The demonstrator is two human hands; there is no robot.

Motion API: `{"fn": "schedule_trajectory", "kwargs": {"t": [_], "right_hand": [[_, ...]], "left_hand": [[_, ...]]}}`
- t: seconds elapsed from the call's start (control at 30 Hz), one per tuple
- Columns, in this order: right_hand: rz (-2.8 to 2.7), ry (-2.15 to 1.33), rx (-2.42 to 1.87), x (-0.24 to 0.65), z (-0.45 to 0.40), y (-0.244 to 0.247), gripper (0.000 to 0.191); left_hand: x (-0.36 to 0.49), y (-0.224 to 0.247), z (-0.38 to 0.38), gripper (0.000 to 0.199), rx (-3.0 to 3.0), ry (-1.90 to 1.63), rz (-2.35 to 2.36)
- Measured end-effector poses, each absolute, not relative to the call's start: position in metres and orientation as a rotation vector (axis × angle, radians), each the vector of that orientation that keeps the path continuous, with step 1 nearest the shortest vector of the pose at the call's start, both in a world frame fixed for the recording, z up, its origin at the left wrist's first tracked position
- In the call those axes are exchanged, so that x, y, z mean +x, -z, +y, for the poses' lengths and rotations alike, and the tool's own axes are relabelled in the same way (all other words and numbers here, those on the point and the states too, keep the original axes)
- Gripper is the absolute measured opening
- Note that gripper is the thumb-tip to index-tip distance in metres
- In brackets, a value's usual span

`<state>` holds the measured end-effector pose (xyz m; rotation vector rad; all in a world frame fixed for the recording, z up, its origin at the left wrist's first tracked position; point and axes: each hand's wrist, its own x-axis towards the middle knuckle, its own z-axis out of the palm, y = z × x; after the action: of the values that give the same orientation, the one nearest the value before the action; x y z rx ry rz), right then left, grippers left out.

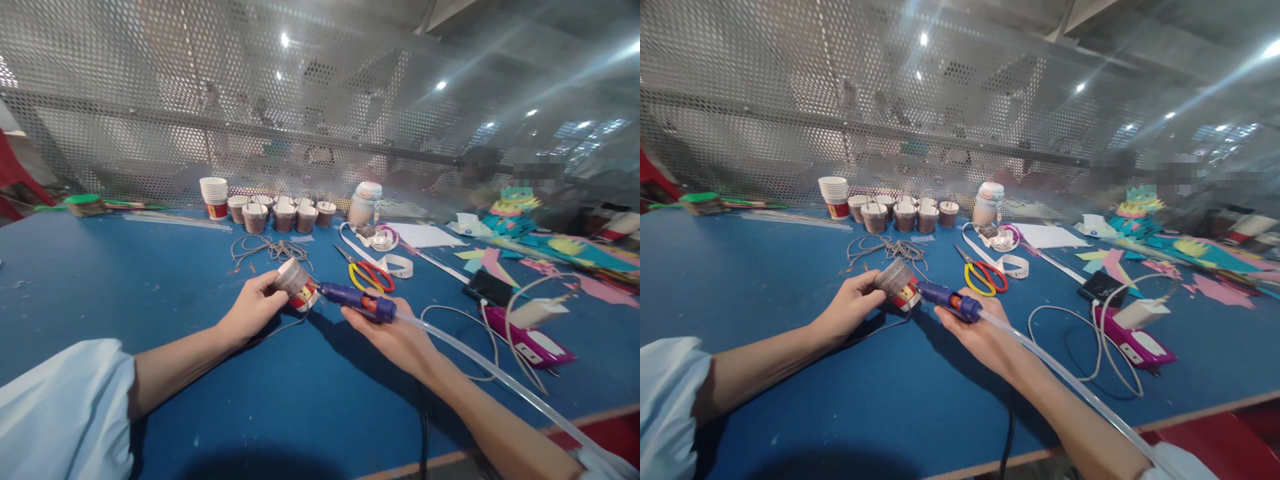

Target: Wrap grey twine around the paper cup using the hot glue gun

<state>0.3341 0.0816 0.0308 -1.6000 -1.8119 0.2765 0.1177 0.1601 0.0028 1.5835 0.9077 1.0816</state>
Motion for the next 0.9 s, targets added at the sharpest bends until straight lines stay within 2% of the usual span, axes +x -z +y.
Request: {"fn": "schedule_trajectory", "kwargs": {"t": [0.23, 0.47, 0.67, 0.9], "right_hand": [[-1.826, -0.393, -1.598, 0.332, 0.078, -0.033, 0.033], [-1.765, -0.329, -1.605, 0.334, 0.079, -0.036, 0.034], [-1.770, -0.464, -1.549, 0.334, 0.078, -0.037, 0.031], [-1.782, -0.491, -1.576, 0.343, 0.083, -0.038, 0.037]], "left_hand": [[0.117, -0.003, 0.160, 0.009, 1.536, -1.063, 0.892], [0.117, -0.004, 0.160, 0.013, 1.501, -1.027, 0.843], [0.117, -0.002, 0.160, 0.012, 1.496, -1.023, 0.864], [0.115, 0.001, 0.162, 0.018, 1.466, -1.029, 0.831]]}}
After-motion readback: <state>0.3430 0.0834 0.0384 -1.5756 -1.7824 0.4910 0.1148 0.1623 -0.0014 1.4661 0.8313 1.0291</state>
